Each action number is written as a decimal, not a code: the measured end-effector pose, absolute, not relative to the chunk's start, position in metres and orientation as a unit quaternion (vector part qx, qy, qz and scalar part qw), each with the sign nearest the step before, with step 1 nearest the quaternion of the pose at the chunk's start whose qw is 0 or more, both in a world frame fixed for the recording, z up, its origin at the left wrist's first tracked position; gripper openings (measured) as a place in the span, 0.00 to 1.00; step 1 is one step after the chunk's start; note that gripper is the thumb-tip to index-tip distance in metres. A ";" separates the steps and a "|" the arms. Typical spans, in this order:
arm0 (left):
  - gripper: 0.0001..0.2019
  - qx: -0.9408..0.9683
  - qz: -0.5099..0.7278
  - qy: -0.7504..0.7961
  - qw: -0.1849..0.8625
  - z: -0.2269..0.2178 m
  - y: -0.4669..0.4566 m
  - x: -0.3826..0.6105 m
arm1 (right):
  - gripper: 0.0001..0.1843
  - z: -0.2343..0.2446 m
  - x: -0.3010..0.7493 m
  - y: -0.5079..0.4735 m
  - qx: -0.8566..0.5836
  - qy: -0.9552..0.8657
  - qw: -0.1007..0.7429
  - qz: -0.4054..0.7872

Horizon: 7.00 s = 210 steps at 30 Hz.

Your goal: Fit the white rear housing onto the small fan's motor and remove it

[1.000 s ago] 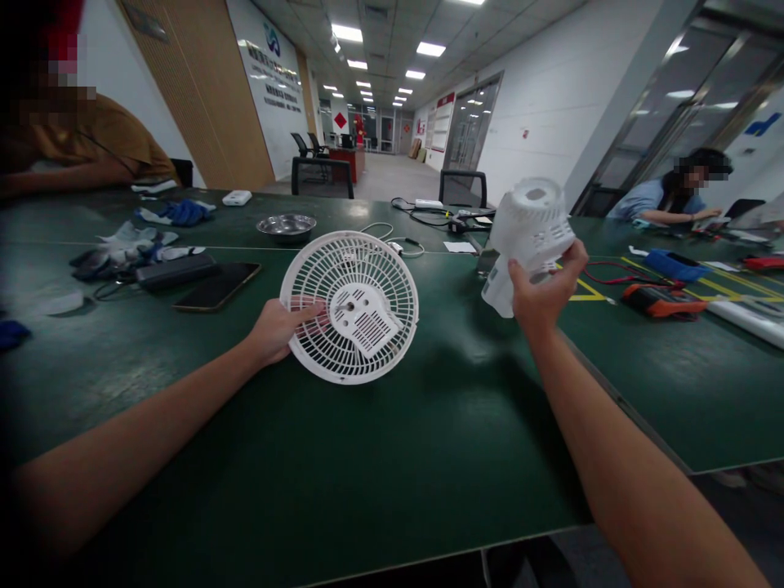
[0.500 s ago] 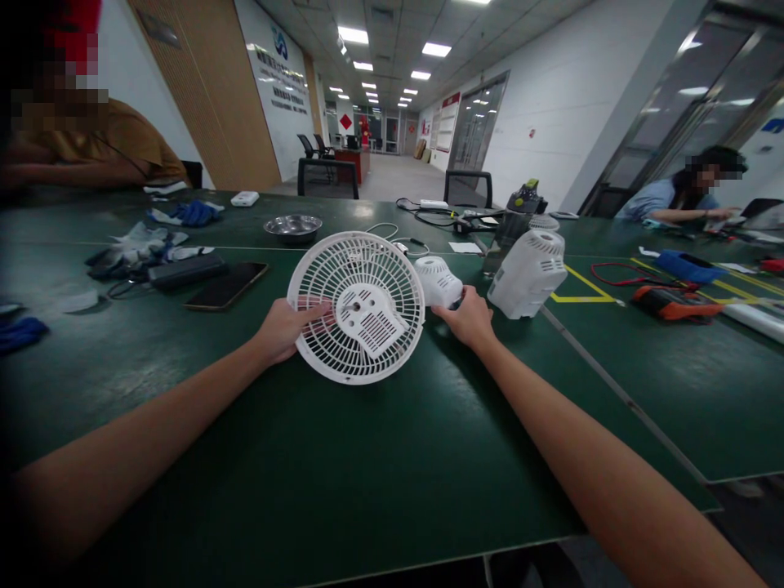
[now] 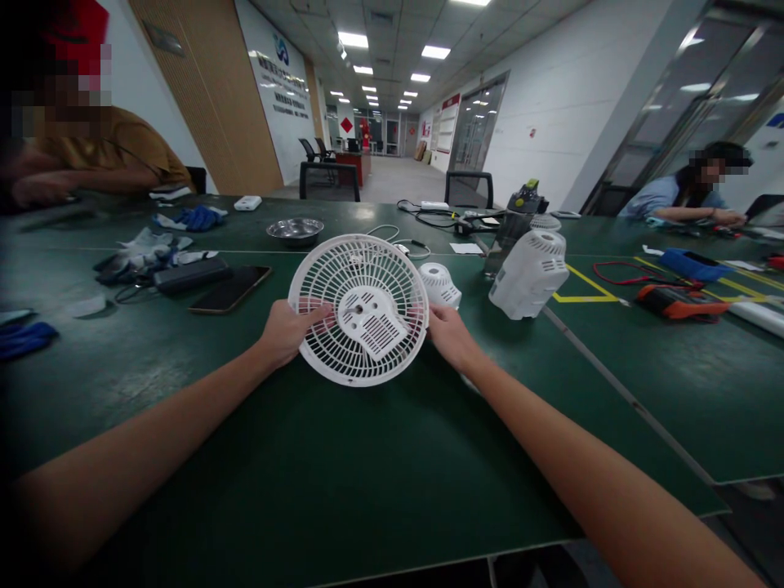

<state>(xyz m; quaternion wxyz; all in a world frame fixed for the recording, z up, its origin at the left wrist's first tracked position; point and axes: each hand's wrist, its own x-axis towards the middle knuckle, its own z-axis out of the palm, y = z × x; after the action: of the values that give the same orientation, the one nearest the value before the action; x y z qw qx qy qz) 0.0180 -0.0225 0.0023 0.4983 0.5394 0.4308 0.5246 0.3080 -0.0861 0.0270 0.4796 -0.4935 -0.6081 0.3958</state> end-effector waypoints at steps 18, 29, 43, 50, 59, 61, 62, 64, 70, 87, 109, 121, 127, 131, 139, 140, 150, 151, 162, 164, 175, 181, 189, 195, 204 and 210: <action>0.26 0.468 0.522 0.372 0.609 0.009 -0.021 0.020 | 0.30 0.026 0.282 -0.102 -0.454 -0.524 0.618 0.370; 0.13 0.356 0.398 0.351 0.769 0.014 -0.021 0.016 | 0.41 0.021 0.296 -0.102 -0.473 -0.743 0.457 0.118; 0.07 0.355 0.427 0.383 0.738 0.011 -0.020 0.021 | 0.27 0.027 0.330 -0.076 -0.518 -0.708 0.480 -0.017; 0.06 0.367 0.438 0.383 0.726 0.011 -0.020 0.022 | 0.44 0.010 0.360 -0.049 -0.603 -0.681 0.415 -0.022; 0.09 0.398 0.472 0.380 0.688 0.010 -0.022 0.023 | 0.37 0.016 0.350 -0.047 -0.646 -0.528 0.525 0.167; 0.16 0.404 0.492 0.396 0.662 0.010 -0.022 0.024 | 0.30 0.017 0.342 -0.050 -0.590 -0.470 0.589 0.291; 0.19 0.408 0.499 0.407 0.648 0.009 -0.023 0.024 | 0.27 0.018 0.337 -0.054 -0.557 -0.457 0.607 0.334; 0.22 0.426 0.502 0.418 0.626 0.008 -0.023 0.024 | 0.24 0.021 0.325 -0.063 -0.504 -0.476 0.623 0.362; 0.27 0.621 0.450 0.424 0.482 0.004 -0.022 0.017 | 0.35 0.029 0.296 -0.091 -0.423 -0.634 0.604 0.233; 0.31 0.891 0.313 0.297 0.143 0.016 -0.029 0.007 | 0.48 0.037 0.304 -0.095 -0.423 -0.790 0.425 0.125; 0.27 0.895 0.308 0.277 0.163 0.028 -0.039 0.013 | 0.45 0.054 0.302 -0.105 -0.378 -0.842 0.370 0.103; 0.27 0.907 0.282 0.273 0.153 0.036 -0.042 0.016 | 0.46 0.053 0.302 -0.106 -0.399 -0.834 0.356 0.133; 0.30 0.909 0.275 0.278 0.143 0.038 -0.042 0.016 | 0.45 0.053 0.303 -0.105 -0.397 -0.837 0.351 0.132; 0.33 0.907 0.271 0.295 0.134 0.036 -0.041 0.017 | 0.46 0.052 0.303 -0.105 -0.396 -0.840 0.352 0.112; 0.28 0.897 0.317 0.279 0.129 0.037 -0.042 0.011 | 0.62 0.046 0.301 -0.108 -0.383 -0.851 0.352 0.077; 0.27 0.889 0.334 0.278 0.143 0.037 -0.042 0.010 | 0.63 0.046 0.300 -0.109 -0.378 -0.851 0.350 0.103; 0.55 0.891 0.358 0.196 0.198 0.033 -0.059 0.018 | 0.52 0.049 0.293 -0.122 -0.360 -0.845 0.321 0.232; 0.62 0.893 0.352 0.211 0.184 0.032 -0.062 0.020 | 0.52 0.050 0.293 -0.122 -0.359 -0.845 0.319 0.234; 0.68 0.876 0.372 0.265 0.157 0.034 -0.087 0.041 | 0.52 0.052 0.294 -0.122 -0.351 -0.855 0.310 0.223; 0.67 0.877 0.371 0.259 0.159 0.034 -0.086 0.040 | 0.52 0.051 0.294 -0.122 -0.349 -0.858 0.313 0.211; 0.71 0.893 0.345 0.245 0.152 0.024 -0.066 0.029 | 0.55 0.051 0.291 -0.122 -0.344 -0.867 0.312 0.182; 0.61 0.890 0.361 0.235 0.150 0.024 -0.067 0.026 | 0.58 0.049 0.278 -0.125 -0.415 -0.831 0.363 0.072; 0.42 0.897 0.363 0.217 0.125 0.022 -0.053 0.015 | 0.52 0.045 0.296 -0.112 -0.423 -0.828 0.366 0.041; 0.37 0.896 0.378 0.205 0.113 0.019 -0.048 0.012 | 0.44 0.041 0.302 -0.107 -0.405 -0.816 0.407 0.073; 0.37 0.897 0.373 0.204 0.119 0.020 -0.052 0.015 | 0.54 0.039 0.288 -0.112 -0.435 -0.814 0.384 0.030; 0.36 0.899 0.372 0.202 0.114 0.020 -0.052 0.015 | 0.50 0.041 0.292 -0.111 -0.431 -0.816 0.385 0.033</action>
<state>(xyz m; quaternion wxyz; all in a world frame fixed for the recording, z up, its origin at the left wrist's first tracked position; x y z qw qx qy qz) 0.0151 -0.0515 0.0205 0.1140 0.8989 0.2015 0.3720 0.2918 -0.1114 0.0409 0.3850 -0.4306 -0.8156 0.0327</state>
